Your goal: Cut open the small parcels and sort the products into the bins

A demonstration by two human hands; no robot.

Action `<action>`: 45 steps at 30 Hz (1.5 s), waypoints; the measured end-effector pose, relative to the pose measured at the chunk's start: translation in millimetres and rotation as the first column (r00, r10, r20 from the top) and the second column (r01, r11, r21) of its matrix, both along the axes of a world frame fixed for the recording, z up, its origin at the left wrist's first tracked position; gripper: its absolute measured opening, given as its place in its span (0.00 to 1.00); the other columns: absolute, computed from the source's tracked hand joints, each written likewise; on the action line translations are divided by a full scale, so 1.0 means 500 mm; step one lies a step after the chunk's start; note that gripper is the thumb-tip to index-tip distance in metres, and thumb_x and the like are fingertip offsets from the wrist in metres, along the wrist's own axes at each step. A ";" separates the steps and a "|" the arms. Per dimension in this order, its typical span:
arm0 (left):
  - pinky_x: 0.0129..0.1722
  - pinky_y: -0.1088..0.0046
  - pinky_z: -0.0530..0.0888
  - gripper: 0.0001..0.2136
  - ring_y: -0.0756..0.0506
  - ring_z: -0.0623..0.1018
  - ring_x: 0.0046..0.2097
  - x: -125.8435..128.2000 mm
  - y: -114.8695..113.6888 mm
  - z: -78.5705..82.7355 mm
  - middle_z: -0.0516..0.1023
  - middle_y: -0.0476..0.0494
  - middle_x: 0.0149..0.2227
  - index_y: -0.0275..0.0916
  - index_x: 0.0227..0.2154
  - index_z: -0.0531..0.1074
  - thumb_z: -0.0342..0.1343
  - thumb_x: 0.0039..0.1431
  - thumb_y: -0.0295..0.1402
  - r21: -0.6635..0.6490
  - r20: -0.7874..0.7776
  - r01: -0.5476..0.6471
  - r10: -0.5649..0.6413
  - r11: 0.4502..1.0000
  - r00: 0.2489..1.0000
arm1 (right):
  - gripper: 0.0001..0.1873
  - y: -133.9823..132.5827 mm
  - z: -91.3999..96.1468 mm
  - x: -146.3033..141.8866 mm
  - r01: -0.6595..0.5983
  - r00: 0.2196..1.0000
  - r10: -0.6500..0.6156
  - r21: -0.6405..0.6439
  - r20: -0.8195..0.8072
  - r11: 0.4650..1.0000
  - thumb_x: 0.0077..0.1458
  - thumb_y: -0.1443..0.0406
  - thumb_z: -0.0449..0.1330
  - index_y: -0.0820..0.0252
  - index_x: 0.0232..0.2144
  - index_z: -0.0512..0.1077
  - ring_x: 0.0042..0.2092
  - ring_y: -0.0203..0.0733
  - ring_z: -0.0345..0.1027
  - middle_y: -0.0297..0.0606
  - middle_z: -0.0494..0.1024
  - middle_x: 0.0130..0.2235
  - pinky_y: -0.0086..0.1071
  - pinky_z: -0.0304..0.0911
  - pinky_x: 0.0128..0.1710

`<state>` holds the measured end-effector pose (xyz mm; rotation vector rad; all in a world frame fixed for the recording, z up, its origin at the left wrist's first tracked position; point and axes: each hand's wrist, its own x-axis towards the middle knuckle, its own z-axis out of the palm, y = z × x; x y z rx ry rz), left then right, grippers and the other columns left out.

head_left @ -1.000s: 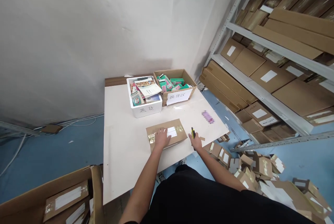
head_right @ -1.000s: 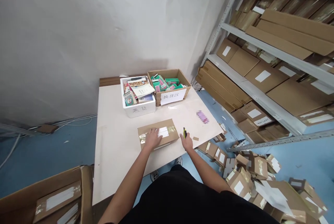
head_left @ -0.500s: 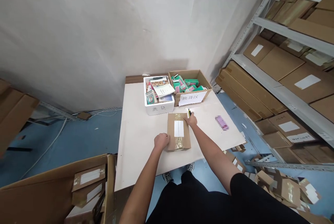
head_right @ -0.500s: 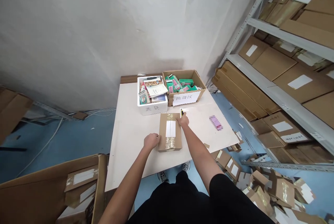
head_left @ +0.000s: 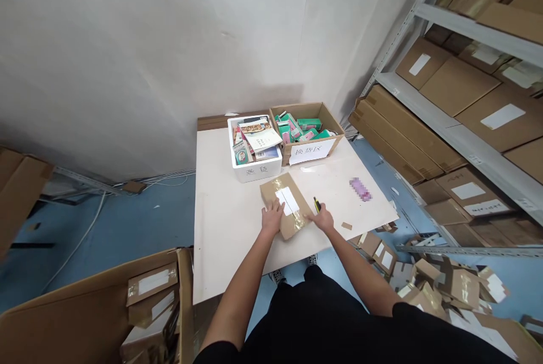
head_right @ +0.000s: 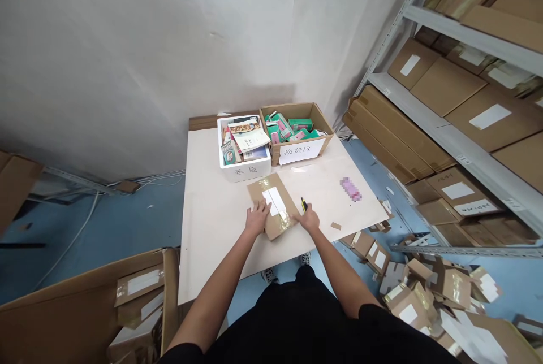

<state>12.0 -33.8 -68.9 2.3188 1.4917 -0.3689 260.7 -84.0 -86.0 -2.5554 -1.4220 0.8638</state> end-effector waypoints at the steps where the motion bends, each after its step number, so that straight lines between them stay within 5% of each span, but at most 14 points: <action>1: 0.64 0.45 0.63 0.45 0.26 0.53 0.74 0.009 -0.011 0.002 0.48 0.33 0.77 0.49 0.74 0.51 0.67 0.57 0.40 0.018 -0.021 -0.052 0.052 0.998 0.998 | 0.43 0.045 0.010 0.008 0.004 1.000 -0.005 0.015 0.018 1.000 0.52 0.40 0.69 0.56 0.59 0.61 0.51 0.57 0.78 0.51 0.81 0.49 0.38 0.68 0.43; 5: 0.60 0.48 0.66 0.37 0.28 0.67 0.65 0.070 -0.056 0.019 0.67 0.26 0.67 0.42 0.69 0.63 0.63 0.60 0.48 0.023 -0.033 -0.140 0.141 0.990 0.989 | 0.40 0.222 0.061 0.032 -0.071 0.996 0.066 0.073 0.064 0.995 0.53 0.42 0.71 0.57 0.57 0.61 0.50 0.56 0.77 0.51 0.81 0.48 0.37 0.66 0.44; 8: 0.62 0.47 0.65 0.31 0.28 0.67 0.65 0.114 -0.068 0.031 0.71 0.29 0.65 0.44 0.67 0.66 0.60 0.63 0.44 0.033 0.015 -0.129 0.129 0.991 0.992 | 0.30 0.284 0.096 0.050 -0.082 0.996 0.077 0.138 0.040 0.987 0.64 0.44 0.62 0.59 0.56 0.63 0.48 0.53 0.77 0.51 0.81 0.47 0.35 0.66 0.42; 12: 0.69 0.40 0.53 0.44 0.25 0.47 0.76 0.138 -0.045 0.032 0.47 0.35 0.77 0.47 0.75 0.49 0.57 0.61 0.56 -0.086 0.056 -0.115 0.120 0.990 0.991 | 0.21 0.243 0.105 0.101 -0.047 0.995 0.060 0.163 -0.077 0.986 0.74 0.49 0.46 0.57 0.51 0.67 0.42 0.46 0.77 0.43 0.81 0.42 0.30 0.64 0.38; 15: 0.71 0.36 0.46 0.49 0.26 0.35 0.77 0.136 -0.026 0.023 0.34 0.39 0.79 0.47 0.77 0.42 0.52 0.60 0.63 -0.213 0.047 -0.098 0.110 0.972 0.993 | 0.18 0.161 0.083 0.141 -0.097 0.974 0.118 0.113 -0.192 0.989 0.75 0.51 0.47 0.56 0.45 0.69 0.32 0.40 0.74 0.35 0.79 0.34 0.27 0.62 0.32; 19: 0.72 0.38 0.44 0.49 0.28 0.32 0.77 0.132 -0.017 0.013 0.29 0.41 0.78 0.46 0.77 0.40 0.53 0.60 0.61 -0.244 0.024 -0.096 0.105 0.965 0.994 | 0.18 0.087 0.054 0.162 -0.164 0.932 0.158 0.010 -0.325 0.986 0.73 0.50 0.50 0.56 0.40 0.68 0.22 0.35 0.67 0.30 0.74 0.27 0.26 0.60 0.27; 29: 0.73 0.40 0.45 0.49 0.30 0.32 0.77 0.129 -0.020 0.016 0.29 0.40 0.78 0.46 0.77 0.40 0.52 0.61 0.62 -0.227 0.017 -0.099 0.106 0.969 0.994 | 0.18 0.123 0.055 0.143 -0.305 0.904 0.287 -0.007 -0.318 0.952 0.71 0.50 0.54 0.56 0.37 0.68 0.19 0.35 0.66 0.34 0.77 0.31 0.28 0.58 0.25; 34: 0.73 0.42 0.46 0.47 0.30 0.33 0.77 0.125 -0.027 0.019 0.31 0.41 0.79 0.47 0.77 0.41 0.51 0.62 0.61 -0.204 0.034 -0.096 0.105 0.974 0.994 | 0.17 0.124 0.044 0.160 -0.233 0.903 0.216 -0.002 -0.370 0.972 0.72 0.50 0.52 0.56 0.38 0.67 0.19 0.35 0.66 0.32 0.75 0.28 0.27 0.58 0.24; 45: 0.72 0.42 0.48 0.45 0.30 0.34 0.77 0.119 -0.028 0.014 0.32 0.42 0.79 0.49 0.76 0.40 0.51 0.63 0.59 -0.185 0.021 -0.083 0.088 0.979 0.996 | 0.19 0.137 0.034 0.178 -0.285 0.814 0.206 -0.064 -0.542 0.956 0.68 0.49 0.58 0.55 0.33 0.63 0.16 0.35 0.62 0.27 0.69 0.19 0.27 0.58 0.21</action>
